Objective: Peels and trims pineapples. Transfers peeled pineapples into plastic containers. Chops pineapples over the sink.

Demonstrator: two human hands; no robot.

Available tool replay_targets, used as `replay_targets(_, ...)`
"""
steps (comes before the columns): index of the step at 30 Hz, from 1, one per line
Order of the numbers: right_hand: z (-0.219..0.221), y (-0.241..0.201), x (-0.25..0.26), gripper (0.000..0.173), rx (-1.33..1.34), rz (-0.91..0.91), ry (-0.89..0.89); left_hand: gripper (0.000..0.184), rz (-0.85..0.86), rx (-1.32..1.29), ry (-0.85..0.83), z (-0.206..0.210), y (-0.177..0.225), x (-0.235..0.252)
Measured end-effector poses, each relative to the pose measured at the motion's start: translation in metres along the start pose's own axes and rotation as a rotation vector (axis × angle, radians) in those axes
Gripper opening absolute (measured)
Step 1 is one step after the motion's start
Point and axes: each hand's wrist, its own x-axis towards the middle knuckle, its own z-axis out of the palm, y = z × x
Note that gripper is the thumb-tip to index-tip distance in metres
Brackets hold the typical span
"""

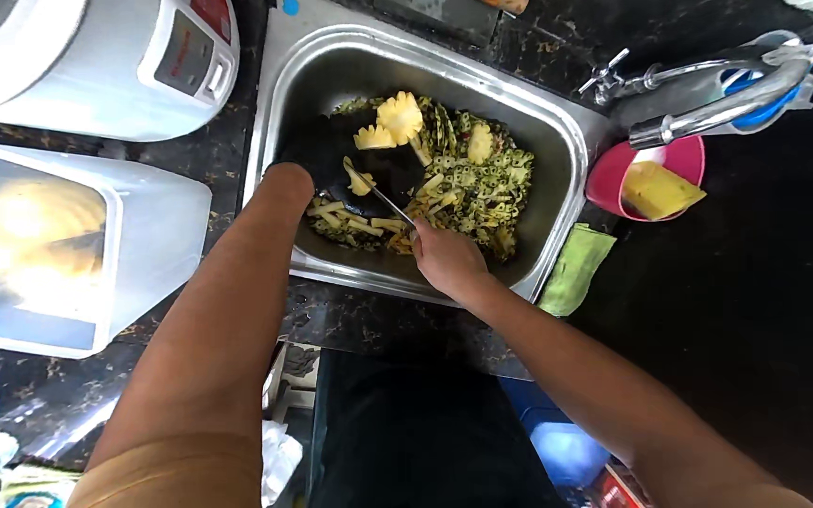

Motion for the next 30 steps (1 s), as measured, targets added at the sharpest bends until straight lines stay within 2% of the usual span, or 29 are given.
replay_targets(6, 0.005, -0.015, 0.031, 0.033, 0.012, -0.026, -0.034, 0.037, -0.021, 0.021, 0.009, -0.011, 0.007, -0.008)
replay_targets(9, 0.008, -0.023, 0.054, 0.040, 0.009, -0.033, -0.046, 0.042, -0.019, 0.050, 0.020, -0.009, 0.008, -0.006)
replay_targets(11, 0.011, -0.010, 0.046, 0.040, 0.003, -0.040, -0.047, 0.045, 0.001, 0.061, 0.029, -0.003, 0.006, -0.002)
replay_targets(13, 0.010, 0.014, 0.020, 0.039, -0.013, -0.021, -0.052, 0.047, -0.013, -0.037, 0.004, -0.003, 0.006, -0.003)
replay_targets(15, -0.005, 0.032, -0.010, 0.040, -0.071, 0.035, -0.144, 0.048, -0.033, -0.170, 0.029, 0.007, 0.004, -0.007)
replay_targets(17, -0.025, 0.036, -0.031, 0.038, -0.106, 0.074, -0.187, 0.050, -0.100, -0.346, 0.119, 0.016, 0.013, -0.021)
replay_targets(19, -0.032, 0.026, -0.037, 0.038, -0.030, 0.076, -0.133, 0.045, -0.275, -0.474, 0.218, 0.030, 0.026, -0.034)
replay_targets(23, -0.020, 0.001, -0.014, 0.034, 0.026, 0.037, -0.083, 0.049, -0.552, -0.636, 0.274, 0.044, 0.052, -0.045)
replay_targets(30, 0.010, -0.015, 0.024, 0.036, 0.100, 0.007, -0.072, 0.047, -0.627, -0.629, 0.248, 0.055, 0.053, -0.040)
